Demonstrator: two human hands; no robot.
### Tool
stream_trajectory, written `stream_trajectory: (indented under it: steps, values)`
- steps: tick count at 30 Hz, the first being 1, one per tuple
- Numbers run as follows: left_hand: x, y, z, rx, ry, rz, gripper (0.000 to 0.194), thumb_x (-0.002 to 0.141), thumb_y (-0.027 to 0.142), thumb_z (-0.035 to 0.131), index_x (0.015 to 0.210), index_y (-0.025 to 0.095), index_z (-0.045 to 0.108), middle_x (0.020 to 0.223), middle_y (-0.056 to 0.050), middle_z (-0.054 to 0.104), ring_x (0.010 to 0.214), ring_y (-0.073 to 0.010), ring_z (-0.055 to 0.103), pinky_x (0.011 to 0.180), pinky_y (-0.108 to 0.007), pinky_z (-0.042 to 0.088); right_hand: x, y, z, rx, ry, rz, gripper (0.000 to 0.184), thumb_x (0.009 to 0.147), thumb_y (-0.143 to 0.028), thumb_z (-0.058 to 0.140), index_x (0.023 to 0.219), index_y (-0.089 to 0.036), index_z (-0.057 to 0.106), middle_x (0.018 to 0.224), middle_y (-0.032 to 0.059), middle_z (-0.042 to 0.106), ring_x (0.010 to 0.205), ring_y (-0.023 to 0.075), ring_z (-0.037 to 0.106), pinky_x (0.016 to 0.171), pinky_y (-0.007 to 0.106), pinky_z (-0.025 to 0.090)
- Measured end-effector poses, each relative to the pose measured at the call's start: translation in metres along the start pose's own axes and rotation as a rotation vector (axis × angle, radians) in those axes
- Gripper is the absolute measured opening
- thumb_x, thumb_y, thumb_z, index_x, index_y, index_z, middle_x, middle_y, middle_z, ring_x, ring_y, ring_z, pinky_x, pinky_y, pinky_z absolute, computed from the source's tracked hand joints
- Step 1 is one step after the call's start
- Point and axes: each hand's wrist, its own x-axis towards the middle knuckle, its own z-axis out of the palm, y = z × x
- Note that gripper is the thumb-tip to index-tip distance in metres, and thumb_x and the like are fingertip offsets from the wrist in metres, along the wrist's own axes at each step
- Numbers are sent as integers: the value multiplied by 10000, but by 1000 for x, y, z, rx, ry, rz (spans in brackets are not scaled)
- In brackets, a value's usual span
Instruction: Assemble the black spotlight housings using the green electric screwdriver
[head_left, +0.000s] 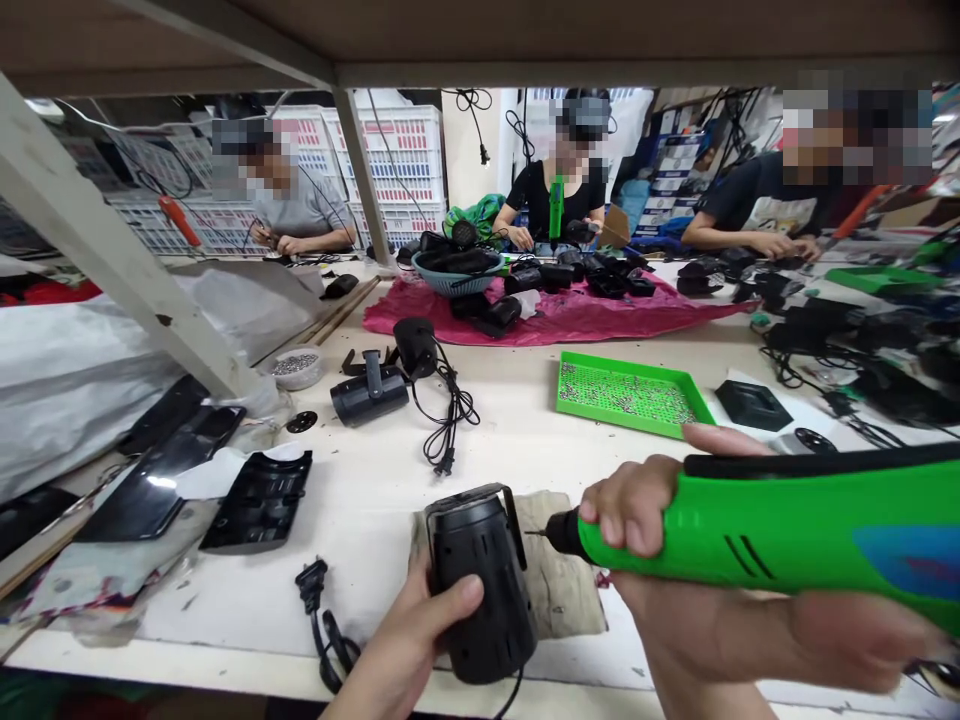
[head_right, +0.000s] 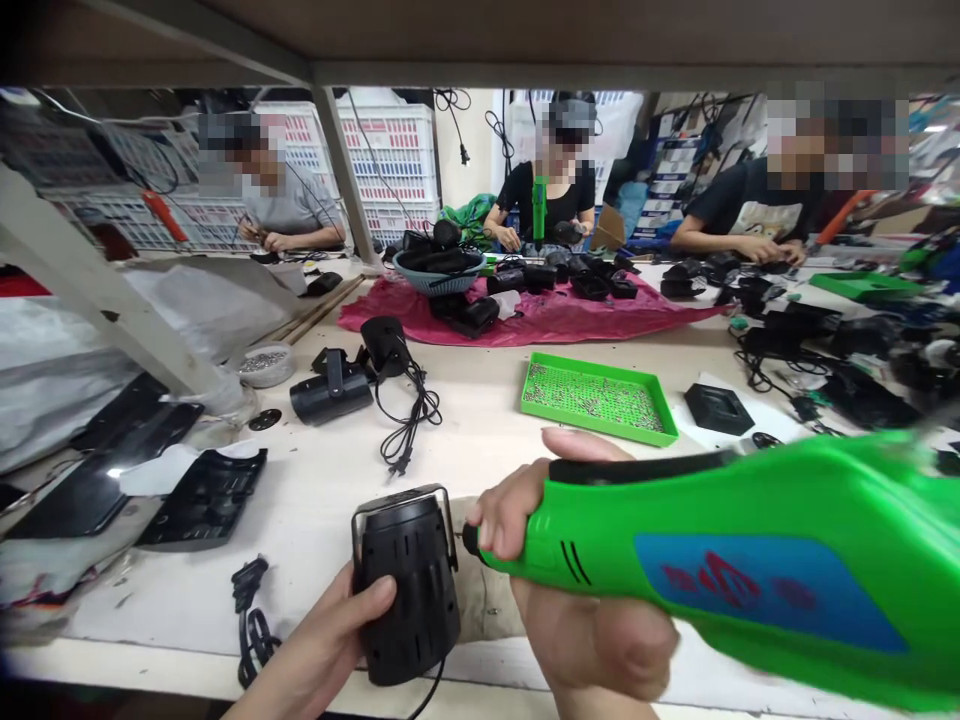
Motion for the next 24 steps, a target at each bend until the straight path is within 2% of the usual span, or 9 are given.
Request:
stream_trajectory:
  steps: [6,14,18,24]
  values:
    - [8,-1,21,13,-5,152,674,544,359,853,1150,207,602,1096,-102,704,1079,-311,599,972,-415,414,-1,15,8,-6,17,-53,545,665,-706,656,1013,-290,597,547,-57,557,471,146,496,535,325,486]
    - [19,-2,23,-37,53,89,587,558,348,829,1084,201,615,964,-62,719,982,-273,616,915,-378,446,2,41,5,-96,47,-138,501,670,-720,635,906,-283,565,518,-76,528,425,140,476,485,306,460]
    - [21,-1,20,-53,71,44,591,547,354,832,1074,195,615,940,-67,714,942,-267,626,879,-377,465,5,43,1,-46,23,-77,472,662,-698,658,882,-289,571,516,-72,529,425,137,474,485,302,449]
    - [20,-7,23,10,86,134,651,563,359,833,1133,195,567,979,-66,709,942,-249,620,895,-360,453,4,38,-2,14,25,-78,472,627,-683,697,860,-283,603,505,-63,544,426,144,480,486,304,456]
